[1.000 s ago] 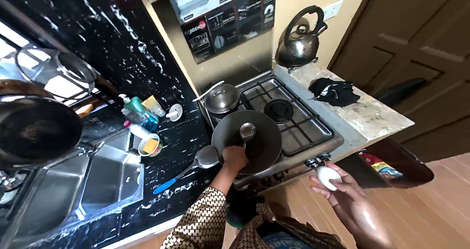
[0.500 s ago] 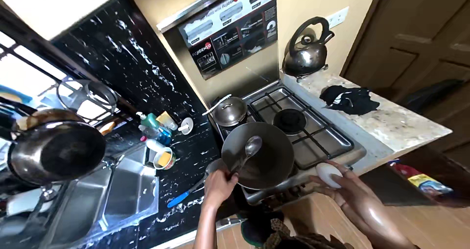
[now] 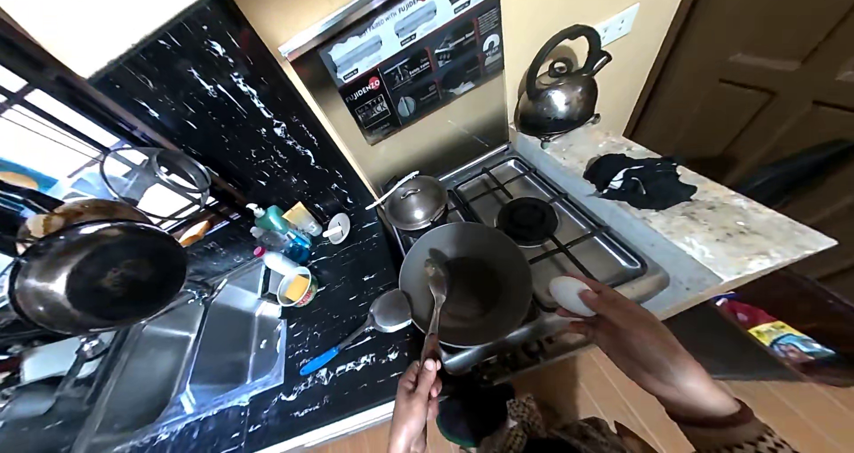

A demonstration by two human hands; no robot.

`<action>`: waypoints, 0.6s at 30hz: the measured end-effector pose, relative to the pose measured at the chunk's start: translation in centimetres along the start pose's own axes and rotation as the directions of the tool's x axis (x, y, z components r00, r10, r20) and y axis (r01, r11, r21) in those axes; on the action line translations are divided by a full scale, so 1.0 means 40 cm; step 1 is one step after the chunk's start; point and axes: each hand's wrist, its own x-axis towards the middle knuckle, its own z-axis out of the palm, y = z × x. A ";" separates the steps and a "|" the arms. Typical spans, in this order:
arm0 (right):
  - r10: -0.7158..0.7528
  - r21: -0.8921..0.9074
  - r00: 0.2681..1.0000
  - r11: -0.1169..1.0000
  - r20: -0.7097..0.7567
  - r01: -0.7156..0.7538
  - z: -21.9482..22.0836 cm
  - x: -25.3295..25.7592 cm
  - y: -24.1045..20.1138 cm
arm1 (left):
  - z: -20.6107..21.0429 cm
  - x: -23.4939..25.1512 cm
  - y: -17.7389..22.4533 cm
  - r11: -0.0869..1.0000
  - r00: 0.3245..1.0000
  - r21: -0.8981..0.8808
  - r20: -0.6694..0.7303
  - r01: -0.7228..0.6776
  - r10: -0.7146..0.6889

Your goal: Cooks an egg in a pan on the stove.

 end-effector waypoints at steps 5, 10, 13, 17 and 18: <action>0.031 -0.063 1.000 0.998 0.005 -0.031 -0.031 0.024 0.010 | 0.016 -0.042 -0.044 0.997 1.000 -0.074 0.010 -0.011 0.011; 0.104 -0.106 0.994 0.989 0.037 -0.100 -0.025 0.048 0.002 | 0.057 -0.095 -0.075 0.996 0.994 0.035 -0.070 -0.077 0.079; 0.112 -0.138 0.989 0.986 0.097 -0.098 -0.002 0.065 -0.009 | 0.076 -0.116 -0.077 0.998 0.998 -0.060 -0.063 -0.011 0.008; 0.123 -0.116 0.983 0.987 0.137 -0.108 0.016 0.081 -0.009 | 0.087 -0.120 -0.077 0.964 0.999 -0.264 0.038 0.033 -0.024; 0.131 -0.109 0.981 0.987 0.145 -0.116 0.017 0.084 -0.009 | 0.086 -0.118 -0.080 0.957 0.998 -0.288 0.058 0.034 -0.018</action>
